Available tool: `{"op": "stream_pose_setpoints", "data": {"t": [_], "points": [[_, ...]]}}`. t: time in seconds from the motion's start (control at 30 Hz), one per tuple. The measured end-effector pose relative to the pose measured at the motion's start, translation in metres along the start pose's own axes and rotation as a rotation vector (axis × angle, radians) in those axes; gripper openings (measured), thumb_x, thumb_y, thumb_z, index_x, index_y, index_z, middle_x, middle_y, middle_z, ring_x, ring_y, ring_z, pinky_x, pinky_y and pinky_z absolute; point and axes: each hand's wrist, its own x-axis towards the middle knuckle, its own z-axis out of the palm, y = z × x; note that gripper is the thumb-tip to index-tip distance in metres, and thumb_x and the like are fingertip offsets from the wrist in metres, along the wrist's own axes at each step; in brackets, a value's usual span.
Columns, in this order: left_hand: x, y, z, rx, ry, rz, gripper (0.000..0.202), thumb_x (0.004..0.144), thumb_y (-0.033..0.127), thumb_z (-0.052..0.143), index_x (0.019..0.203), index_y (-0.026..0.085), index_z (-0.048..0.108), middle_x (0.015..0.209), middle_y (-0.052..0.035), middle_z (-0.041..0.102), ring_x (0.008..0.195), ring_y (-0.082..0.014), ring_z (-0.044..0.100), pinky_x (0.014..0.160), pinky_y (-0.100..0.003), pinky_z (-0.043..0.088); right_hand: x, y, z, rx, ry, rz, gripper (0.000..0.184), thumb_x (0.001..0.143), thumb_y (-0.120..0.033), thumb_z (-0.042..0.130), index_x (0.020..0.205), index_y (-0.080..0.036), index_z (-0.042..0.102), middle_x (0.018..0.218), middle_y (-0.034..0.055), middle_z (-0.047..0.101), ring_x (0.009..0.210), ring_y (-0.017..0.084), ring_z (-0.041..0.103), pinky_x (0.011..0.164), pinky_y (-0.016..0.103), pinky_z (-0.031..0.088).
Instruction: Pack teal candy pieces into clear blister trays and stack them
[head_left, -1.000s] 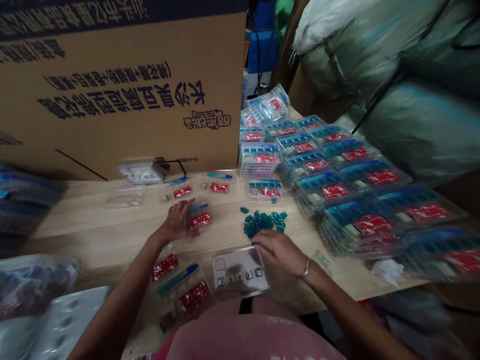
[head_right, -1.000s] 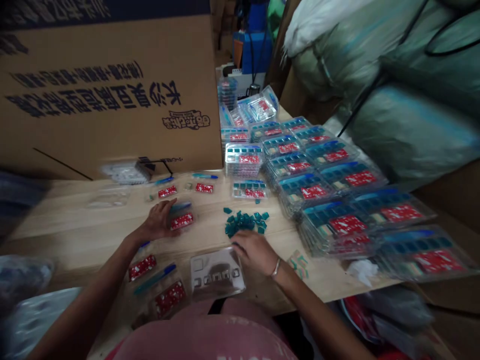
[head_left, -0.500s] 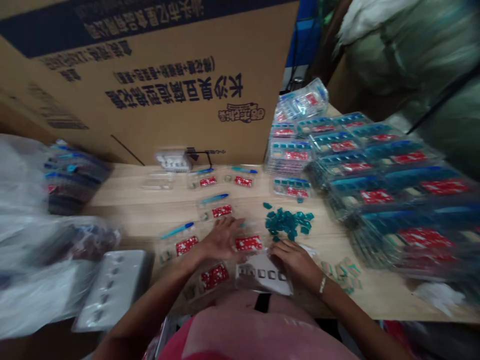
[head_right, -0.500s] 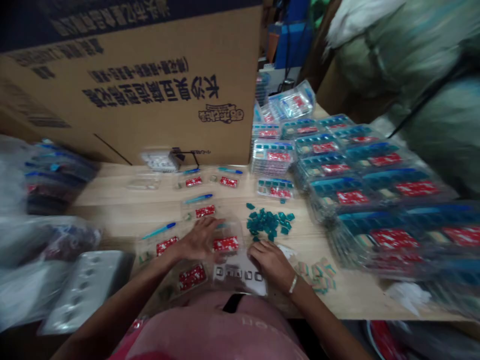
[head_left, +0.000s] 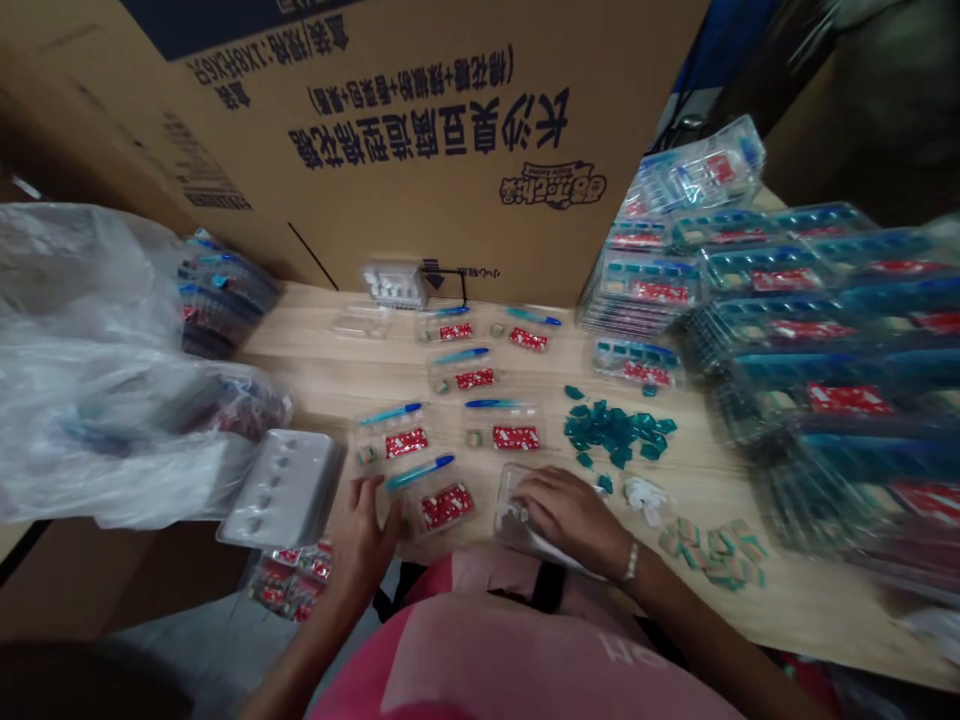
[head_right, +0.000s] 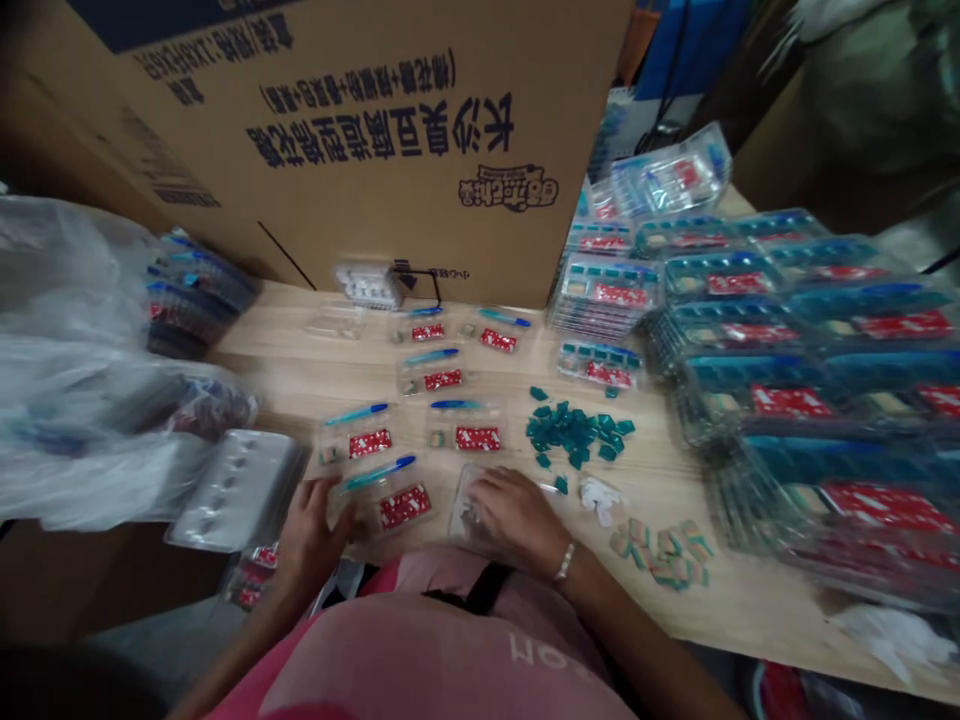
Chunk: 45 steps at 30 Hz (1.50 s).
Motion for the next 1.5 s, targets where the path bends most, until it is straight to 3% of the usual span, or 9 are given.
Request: {"op": "stream_pose_setpoints", "data": {"t": [0.2,0.4,0.5,0.63,0.73,0.83,1.03,1.33,1.5], "points": [[-0.05,-0.029,0.024,0.102,0.089,-0.107,0.033,0.087,0.032,0.038,0.111,0.014,0.051,0.101,-0.0138,0.056,0.095,-0.0285,0.053,0.082,-0.045,0.045,0.061,-0.043,0.029,-0.108,-0.281,-0.107,0.015,0.087,-0.015,0.045,0.088,-0.015,0.06,0.086,0.0075,0.064,0.081,0.018,0.056,0.075,0.029,0.039],[-0.019,-0.024,0.013,0.093,0.116,-0.042,0.033,0.088,0.027,0.039,0.119,0.017,0.046,0.107,-0.015,0.054,0.099,-0.0301,0.051,0.082,-0.05,0.043,0.002,-0.009,-0.017,-0.08,-0.034,0.191,0.019,0.089,-0.018,0.043,0.081,-0.018,0.06,0.083,0.0053,0.062,0.081,0.017,0.056,0.075,0.028,0.041],[0.001,0.002,0.013,-0.015,0.077,0.196,0.026,0.086,0.026,0.046,0.111,0.022,0.051,0.112,-0.0126,0.055,0.105,-0.0293,0.05,0.087,-0.05,0.041,-0.044,0.005,-0.033,0.0,0.088,0.351,0.019,0.09,-0.025,0.045,0.081,-0.019,0.061,0.079,0.004,0.06,0.077,0.017,0.056,0.07,0.028,0.042],[0.028,0.067,0.035,-0.211,-0.367,0.716,0.028,0.078,0.037,0.059,0.105,0.026,0.057,0.128,-0.008,0.05,0.126,-0.0299,0.035,0.101,-0.05,0.032,-0.078,0.008,-0.028,0.003,0.108,0.393,0.014,0.087,-0.026,0.051,0.079,-0.02,0.061,0.081,0.0042,0.059,0.081,0.018,0.055,0.074,0.03,0.042],[0.043,0.108,0.053,-0.222,-0.536,0.88,0.044,0.068,0.051,0.067,0.101,0.023,0.058,0.132,-0.0109,0.047,0.129,-0.0344,0.028,0.104,-0.056,0.021,-0.091,0.011,-0.025,-0.099,0.206,0.463,0.016,0.088,-0.02,0.048,0.079,-0.018,0.061,0.083,0.0066,0.058,0.086,0.021,0.053,0.078,0.033,0.041],[0.053,0.124,0.062,-0.242,-0.595,0.897,0.046,0.06,0.048,0.074,0.093,0.02,0.057,0.12,-0.0111,0.052,0.118,-0.0314,0.04,0.099,-0.049,0.029,-0.101,0.013,-0.028,-0.038,0.263,0.51,0.017,0.088,-0.017,0.045,0.081,-0.018,0.06,0.082,0.0057,0.058,0.083,0.019,0.054,0.075,0.03,0.041],[0.059,0.12,0.068,-0.276,-0.612,0.885,0.045,0.062,0.048,0.073,0.094,0.02,0.056,0.114,-0.009,0.051,0.108,-0.0282,0.042,0.091,-0.043,0.032,-0.093,0.009,-0.018,0.068,-0.026,0.339,0.009,0.079,-0.027,0.065,0.076,-0.019,0.064,0.08,0.0023,0.06,0.081,0.016,0.054,0.072,0.025,0.039],[0.041,0.116,0.068,-0.284,-0.574,0.836,0.038,0.064,0.041,0.072,0.09,0.021,0.054,0.112,-0.0083,0.053,0.108,-0.0277,0.043,0.087,-0.041,0.033,-0.091,0.019,-0.012,0.217,-0.146,0.33,0.008,0.08,-0.021,0.062,0.075,-0.019,0.068,0.075,-0.0013,0.06,0.071,0.01,0.057,0.06,0.017,0.038],[0.037,0.113,0.068,-0.307,-0.565,0.831,0.039,0.065,0.045,0.071,0.09,0.021,0.054,0.114,-0.0091,0.052,0.108,-0.0282,0.042,0.088,-0.042,0.033,-0.087,0.009,-0.019,0.032,-0.227,0.276,0.013,0.085,-0.021,0.055,0.08,-0.019,0.067,0.079,0.0014,0.065,0.072,0.012,0.06,0.062,0.02,0.038]]}}
